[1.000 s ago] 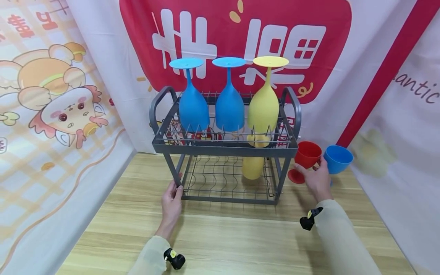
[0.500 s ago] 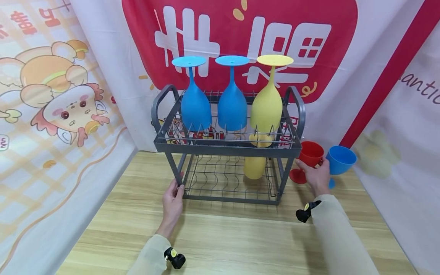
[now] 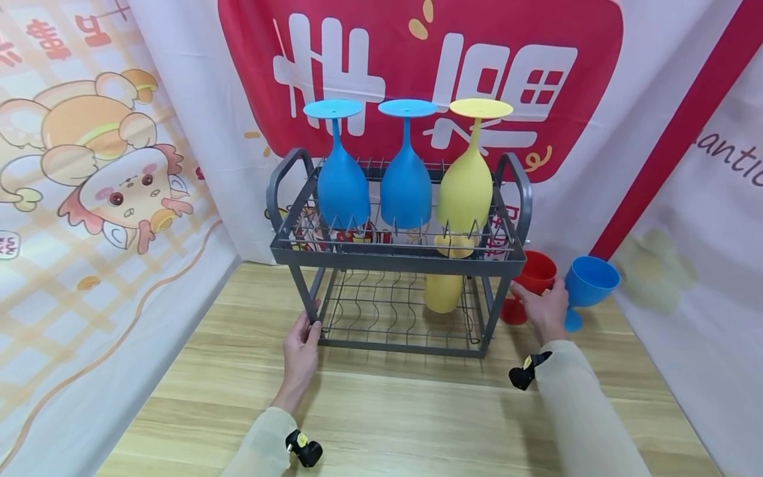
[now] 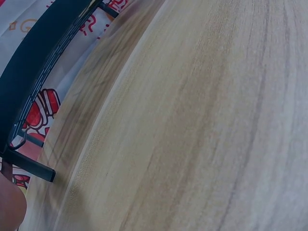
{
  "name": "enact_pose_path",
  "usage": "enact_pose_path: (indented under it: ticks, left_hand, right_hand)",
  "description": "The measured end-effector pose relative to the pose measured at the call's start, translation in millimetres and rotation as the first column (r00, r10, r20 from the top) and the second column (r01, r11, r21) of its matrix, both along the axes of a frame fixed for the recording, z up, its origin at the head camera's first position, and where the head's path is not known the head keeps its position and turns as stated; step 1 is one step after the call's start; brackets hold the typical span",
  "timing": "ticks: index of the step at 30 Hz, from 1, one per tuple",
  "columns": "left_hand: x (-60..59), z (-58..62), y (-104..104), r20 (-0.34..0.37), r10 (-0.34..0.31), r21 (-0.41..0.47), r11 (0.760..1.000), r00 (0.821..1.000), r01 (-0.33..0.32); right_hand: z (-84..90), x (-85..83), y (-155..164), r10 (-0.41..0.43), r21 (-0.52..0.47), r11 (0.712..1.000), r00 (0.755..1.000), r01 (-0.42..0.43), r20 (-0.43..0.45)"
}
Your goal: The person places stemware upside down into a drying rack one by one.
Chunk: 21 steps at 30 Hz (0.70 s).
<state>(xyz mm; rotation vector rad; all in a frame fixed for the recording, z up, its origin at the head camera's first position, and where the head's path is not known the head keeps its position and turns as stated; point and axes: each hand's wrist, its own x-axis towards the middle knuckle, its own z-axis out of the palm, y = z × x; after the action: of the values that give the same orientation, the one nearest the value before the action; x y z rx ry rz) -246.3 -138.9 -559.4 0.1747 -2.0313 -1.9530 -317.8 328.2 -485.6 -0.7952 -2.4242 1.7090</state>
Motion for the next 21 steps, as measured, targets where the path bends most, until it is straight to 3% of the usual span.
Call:
enact_pose_path:
  ticks: [9,21]
  left_hand:
    - [2.3,1.8,1.4,0.023,0.0,-0.006,1.0,1.0,0.0]
    - [2.8,-0.2,1.4,0.021,0.021,-0.058,0.998,1.0,-0.02]
  right_hand:
    - [-0.6,19.5,3.8,0.013,0.016,1.0,1.0,-0.013,-0.024]
    - [12.7,56.0,9.4,0.026,0.049,0.999,0.993,-0.02,-0.119]
